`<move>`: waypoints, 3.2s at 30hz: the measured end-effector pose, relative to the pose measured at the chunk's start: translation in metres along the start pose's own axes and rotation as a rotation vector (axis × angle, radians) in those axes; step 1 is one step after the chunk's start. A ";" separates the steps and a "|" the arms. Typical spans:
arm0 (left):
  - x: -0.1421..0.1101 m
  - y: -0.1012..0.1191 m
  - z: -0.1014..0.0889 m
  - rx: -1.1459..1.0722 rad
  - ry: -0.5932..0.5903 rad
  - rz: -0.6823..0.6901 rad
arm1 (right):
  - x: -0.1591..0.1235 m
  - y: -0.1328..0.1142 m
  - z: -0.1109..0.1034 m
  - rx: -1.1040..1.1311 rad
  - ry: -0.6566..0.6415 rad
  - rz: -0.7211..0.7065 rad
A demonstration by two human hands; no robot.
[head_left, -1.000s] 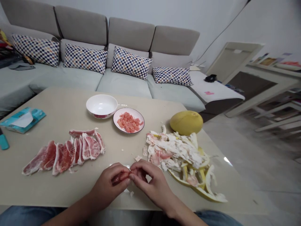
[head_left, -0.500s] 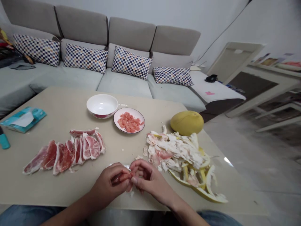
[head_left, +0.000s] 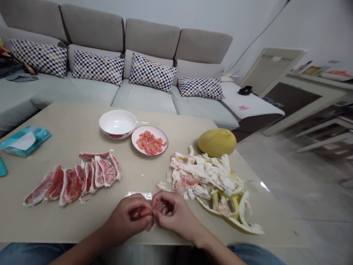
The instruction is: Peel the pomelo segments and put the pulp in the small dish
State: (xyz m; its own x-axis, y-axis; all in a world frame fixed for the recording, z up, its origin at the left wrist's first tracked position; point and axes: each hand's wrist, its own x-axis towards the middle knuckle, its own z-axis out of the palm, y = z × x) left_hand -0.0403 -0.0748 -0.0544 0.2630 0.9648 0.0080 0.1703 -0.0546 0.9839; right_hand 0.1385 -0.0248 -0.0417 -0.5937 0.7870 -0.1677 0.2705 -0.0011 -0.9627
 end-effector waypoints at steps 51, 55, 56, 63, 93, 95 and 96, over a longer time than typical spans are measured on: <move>0.000 -0.007 -0.011 -0.122 -0.061 -0.095 | 0.012 0.022 0.000 0.935 -0.268 0.268; 0.001 -0.008 -0.012 -0.114 -0.057 -0.104 | 0.012 0.019 -0.002 0.929 -0.257 0.271; 0.002 -0.007 -0.012 -0.116 -0.057 -0.108 | 0.012 0.018 -0.003 0.931 -0.258 0.273; 0.002 -0.005 -0.012 -0.136 -0.038 -0.135 | 0.013 0.019 -0.004 1.027 -0.306 0.286; 0.003 -0.014 -0.012 -0.157 -0.075 -0.217 | 0.014 0.020 0.000 0.886 -0.210 0.198; 0.003 -0.013 -0.012 -0.183 -0.082 -0.224 | 0.013 0.018 -0.001 0.928 -0.228 0.191; 0.004 -0.012 -0.012 -0.202 -0.082 -0.226 | 0.013 0.017 -0.002 0.945 -0.232 0.186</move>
State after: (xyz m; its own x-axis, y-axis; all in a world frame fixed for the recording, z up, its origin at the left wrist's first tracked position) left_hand -0.0529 -0.0674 -0.0644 0.3173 0.9220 -0.2217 0.0435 0.2194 0.9747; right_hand 0.1366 -0.0135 -0.0602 -0.7643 0.5840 -0.2734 -0.2814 -0.6836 -0.6735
